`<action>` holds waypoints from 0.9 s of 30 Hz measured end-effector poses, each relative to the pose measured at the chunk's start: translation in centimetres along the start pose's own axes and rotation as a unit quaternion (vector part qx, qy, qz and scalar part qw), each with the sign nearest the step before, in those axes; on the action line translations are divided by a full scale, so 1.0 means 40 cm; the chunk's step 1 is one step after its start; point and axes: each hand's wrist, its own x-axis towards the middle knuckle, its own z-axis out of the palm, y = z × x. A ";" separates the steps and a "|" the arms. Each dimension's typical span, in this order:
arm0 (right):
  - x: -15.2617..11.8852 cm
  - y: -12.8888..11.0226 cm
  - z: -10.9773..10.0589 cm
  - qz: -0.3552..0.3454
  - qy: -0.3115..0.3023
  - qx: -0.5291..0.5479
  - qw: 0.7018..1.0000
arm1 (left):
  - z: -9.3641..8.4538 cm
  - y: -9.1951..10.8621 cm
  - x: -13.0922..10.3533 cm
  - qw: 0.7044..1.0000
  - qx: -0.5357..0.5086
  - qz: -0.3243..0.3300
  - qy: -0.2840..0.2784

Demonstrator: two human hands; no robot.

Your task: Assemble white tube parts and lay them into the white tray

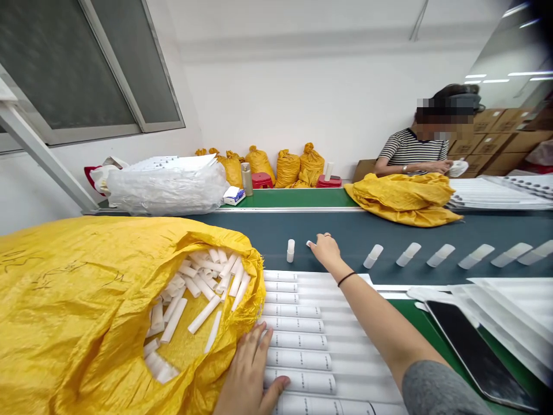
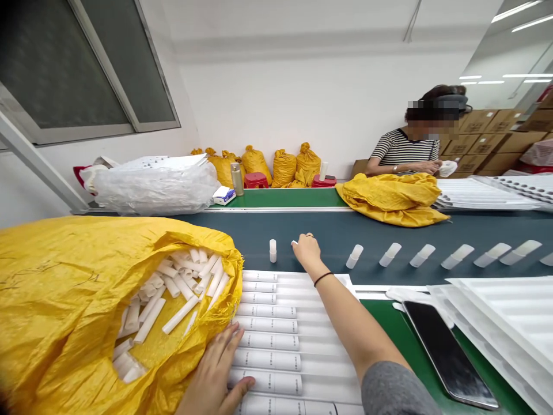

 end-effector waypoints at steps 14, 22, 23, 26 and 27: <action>-0.001 0.079 -0.032 0.041 -0.004 0.066 0.997 | 0.003 -0.011 0.005 0.996 0.046 0.032 0.075; -0.099 0.060 -0.149 0.056 -0.013 0.167 0.984 | -0.002 -0.003 -0.001 0.998 0.028 0.004 0.059; -0.127 0.046 -0.172 0.049 -0.006 0.188 0.981 | -0.003 -0.003 -0.002 0.998 0.026 0.001 0.058; -0.270 -0.021 -0.244 -0.004 0.008 0.271 0.963 | -0.003 -0.004 -0.005 0.999 0.007 0.003 0.054; -0.337 -0.048 -0.271 -0.032 0.008 0.303 0.952 | -0.003 -0.004 -0.006 0.999 -0.004 0.003 0.050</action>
